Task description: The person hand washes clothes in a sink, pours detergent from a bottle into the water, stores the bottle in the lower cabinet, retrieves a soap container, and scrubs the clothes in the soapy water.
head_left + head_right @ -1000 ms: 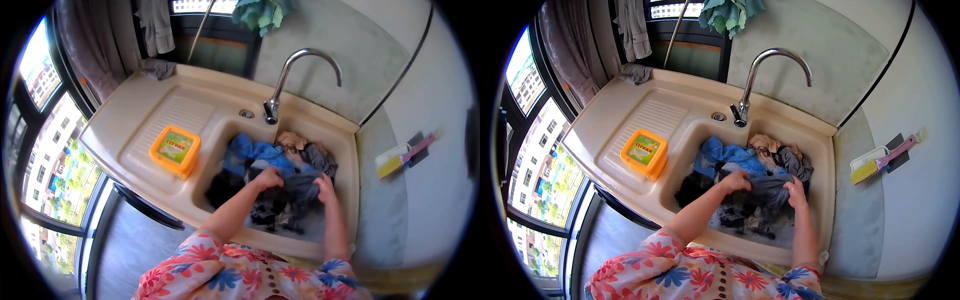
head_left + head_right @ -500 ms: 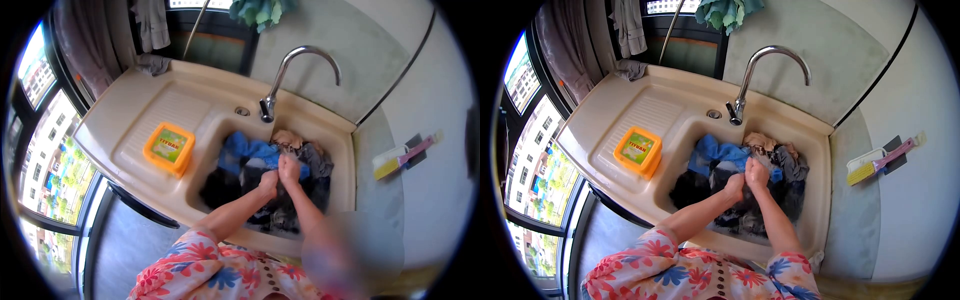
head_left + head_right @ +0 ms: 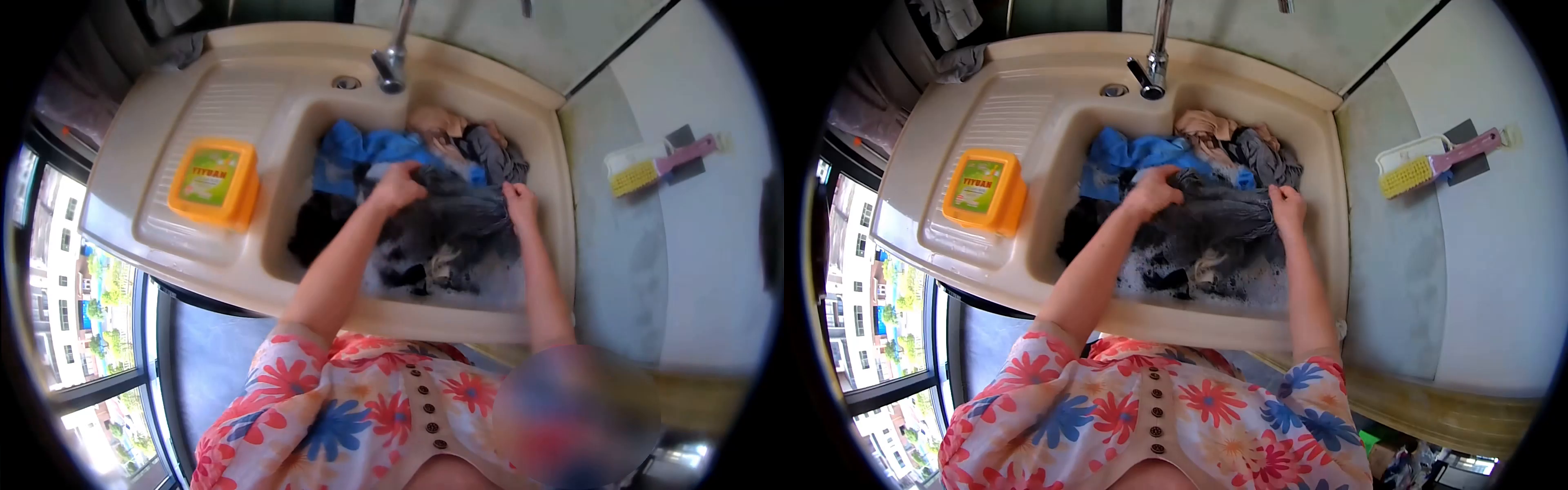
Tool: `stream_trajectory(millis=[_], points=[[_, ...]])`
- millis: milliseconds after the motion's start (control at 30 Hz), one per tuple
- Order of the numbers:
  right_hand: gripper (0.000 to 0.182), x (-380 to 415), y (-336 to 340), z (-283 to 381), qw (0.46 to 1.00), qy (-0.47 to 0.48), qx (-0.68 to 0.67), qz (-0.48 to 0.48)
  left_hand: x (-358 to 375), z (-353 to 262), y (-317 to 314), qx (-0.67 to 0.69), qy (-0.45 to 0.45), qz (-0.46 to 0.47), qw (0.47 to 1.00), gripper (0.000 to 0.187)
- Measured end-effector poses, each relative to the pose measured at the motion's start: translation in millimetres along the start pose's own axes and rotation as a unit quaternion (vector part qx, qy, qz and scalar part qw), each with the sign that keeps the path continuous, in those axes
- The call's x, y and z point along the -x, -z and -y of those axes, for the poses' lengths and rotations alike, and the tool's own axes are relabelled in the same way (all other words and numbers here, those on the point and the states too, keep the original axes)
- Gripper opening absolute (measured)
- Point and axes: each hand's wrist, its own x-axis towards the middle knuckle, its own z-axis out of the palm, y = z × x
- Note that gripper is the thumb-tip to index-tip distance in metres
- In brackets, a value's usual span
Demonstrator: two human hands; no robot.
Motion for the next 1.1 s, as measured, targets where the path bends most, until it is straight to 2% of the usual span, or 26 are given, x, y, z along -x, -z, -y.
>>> stream_trajectory(millis=[33,100,167,233,300,333,367,433,467,567,633,700,733,867,967,1100], points=[[0.025,1.5,3.0,-9.4,1.000,-0.005,-0.002,-0.007,6.1,-12.7,10.8,-0.083,0.017,-0.011,0.996,0.044],[0.019,9.7,20.8,10.0,0.997,-0.026,0.033,0.062,3.1,-16.8,16.1,0.077,0.048,0.015,0.996,0.039],[0.024,23.7,13.1,44.6,0.981,0.173,-0.068,0.059,5.8,-22.0,11.9,0.180,0.056,0.072,0.979,0.038],[0.037,49.2,12.9,114.6,0.947,0.271,-0.130,0.116,10.5,-30.1,2.0,0.229,0.041,0.165,0.959,0.041],[0.042,56.4,4.9,124.4,0.942,0.162,-0.175,0.237,10.8,-31.7,3.0,0.201,-0.002,0.204,0.958,0.043],[0.036,50.9,1.3,118.4,0.893,0.083,-0.293,0.333,11.6,-31.1,6.2,0.187,-0.024,0.223,0.956,0.044],[0.031,45.6,6.2,117.0,0.916,0.060,-0.208,0.337,12.1,-29.2,9.3,0.147,-0.028,0.227,0.962,0.045],[0.028,45.8,18.3,120.3,0.913,0.005,-0.266,0.310,12.1,-26.1,13.1,0.072,-0.042,0.230,0.970,0.046],[0.028,44.9,22.2,118.1,0.902,-0.004,-0.293,0.316,11.4,-24.8,11.5,0.052,-0.043,0.212,0.975,0.038],[0.029,40.1,29.6,111.0,0.871,-0.032,-0.363,0.330,10.7,-29.6,10.9,0.170,0.036,0.135,0.975,0.029],[0.032,36.8,27.3,103.7,0.856,-0.054,-0.389,0.336,8.9,-30.3,12.0,0.211,0.036,0.119,0.970,0.022],[0.035,40.3,19.4,106.3,0.932,0.075,-0.271,0.227,4.3,-24.9,6.3,0.274,0.047,0.119,0.953,0.020],[0.036,43.3,15.9,111.2,0.954,0.139,-0.206,0.168,3.9,-24.9,3.9,0.285,0.046,0.115,0.950,0.020],[0.026,67.3,17.6,159.4,0.963,0.210,-0.114,0.127,12.9,-34.7,-4.4,0.305,0.039,0.111,0.945,0.020],[0.024,55.6,12.3,154.5,0.969,0.110,-0.093,0.199,20.6,-44.8,-2.6,0.254,0.005,0.144,0.956,0.024],[0.016,39.6,18.9,137.2,0.931,0.031,-0.300,0.205,31.7,-54.8,-1.9,0.216,-0.045,0.197,0.955,0.032]])
